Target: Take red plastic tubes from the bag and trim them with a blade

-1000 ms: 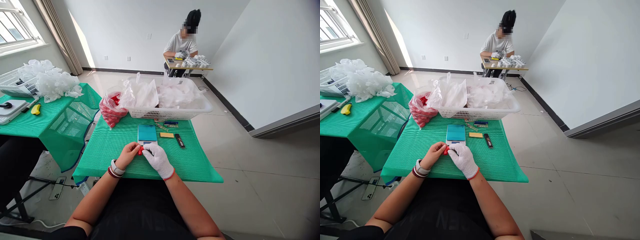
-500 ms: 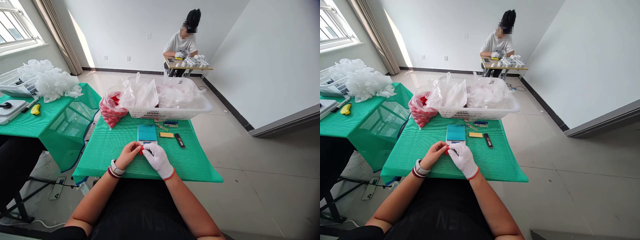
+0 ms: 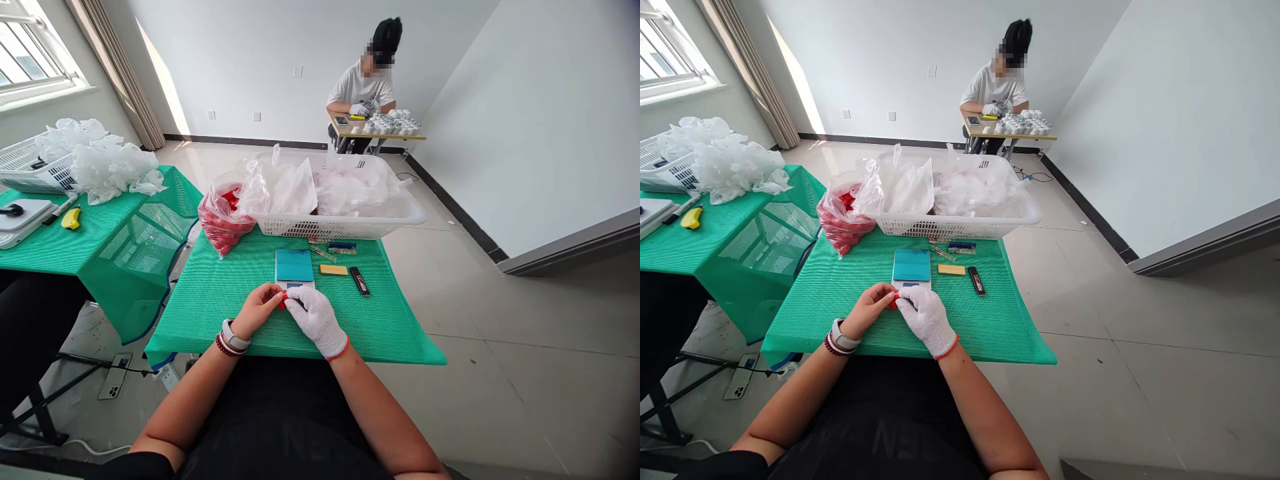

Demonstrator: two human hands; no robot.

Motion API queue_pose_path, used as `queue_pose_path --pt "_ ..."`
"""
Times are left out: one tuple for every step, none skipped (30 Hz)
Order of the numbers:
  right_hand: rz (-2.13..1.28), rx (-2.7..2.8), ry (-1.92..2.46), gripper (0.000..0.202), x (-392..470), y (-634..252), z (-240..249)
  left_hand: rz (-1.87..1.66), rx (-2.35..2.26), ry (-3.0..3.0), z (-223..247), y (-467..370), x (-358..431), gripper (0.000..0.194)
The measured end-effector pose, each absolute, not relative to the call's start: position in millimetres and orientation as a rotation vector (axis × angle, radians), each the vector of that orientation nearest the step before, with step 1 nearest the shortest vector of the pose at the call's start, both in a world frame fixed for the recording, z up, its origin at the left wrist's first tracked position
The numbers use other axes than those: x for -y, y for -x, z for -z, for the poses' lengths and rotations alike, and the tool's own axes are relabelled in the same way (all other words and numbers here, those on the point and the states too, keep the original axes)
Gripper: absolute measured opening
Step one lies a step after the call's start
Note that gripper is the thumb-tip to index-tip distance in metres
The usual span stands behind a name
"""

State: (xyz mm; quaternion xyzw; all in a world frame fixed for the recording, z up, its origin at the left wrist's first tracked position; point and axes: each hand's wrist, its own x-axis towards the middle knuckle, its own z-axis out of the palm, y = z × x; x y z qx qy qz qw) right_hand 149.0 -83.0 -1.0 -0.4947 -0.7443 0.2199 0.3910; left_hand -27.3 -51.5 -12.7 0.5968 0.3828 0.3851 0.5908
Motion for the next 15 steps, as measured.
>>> queue_pose_path --pt "-0.557 1.893 1.257 0.018 83.0 -149.1 1.1 -0.894 -0.891 -1.389 12.6 27.3 51.4 0.029" --pt "-0.556 1.895 1.256 0.018 82.9 -149.1 1.1 -0.892 -0.893 -1.39 12.5 27.3 51.3 0.029" --pt "-0.555 1.897 1.255 0.018 82.9 -149.2 1.2 -0.89 -0.894 -1.391 12.4 27.3 51.3 0.029" --pt "-0.555 1.899 1.254 0.018 82.9 -149.1 1.2 -0.888 -0.894 -1.391 12.3 27.4 51.2 0.029" --pt "-0.555 1.9 1.253 0.019 83.0 -149.1 1.1 -0.886 -0.894 -1.392 12.2 27.5 51.2 0.029" --pt "-0.554 1.901 1.252 0.019 83.0 -149.0 1.1 -0.885 -0.893 -1.393 12.1 27.6 51.1 0.029" --pt "-0.554 1.902 1.252 0.019 83.0 -148.9 1.1 -0.884 -0.891 -1.393 12.0 27.7 51.1 0.029" --pt "-0.554 1.903 1.251 0.019 82.9 -148.8 1.1 -0.883 -0.888 -1.393 11.9 27.7 51.1 0.029" --pt "-0.553 1.904 1.252 0.019 82.8 -148.7 1.2 -0.883 -0.886 -1.394 11.7 27.6 51.1 0.029" --pt "-0.553 1.904 1.252 0.019 82.6 -148.7 1.5 -0.883 -0.885 -1.395 11.5 27.4 51.1 0.03" --pt "-0.552 1.905 1.253 0.019 82.4 -148.7 1.8 -0.882 -0.886 -1.399 11.2 27.2 51.0 0.031" --pt "-0.551 1.906 1.254 0.018 82.1 -148.8 2.3 -0.881 -0.889 -1.403 10.8 26.9 51.0 0.032" --pt "-0.55 1.907 1.256 0.018 81.9 -149.0 2.9 -0.88 -0.893 -1.409 10.3 26.6 50.9 0.033" --pt "-0.548 1.907 1.258 0.018 81.7 -149.3 3.6 -0.879 -0.898 -1.415 9.9 26.3 50.9 0.034" --pt "-0.546 1.906 1.26 0.018 81.5 -149.5 4.2 -0.877 -0.902 -1.419 9.5 26.1 50.8 0.034"
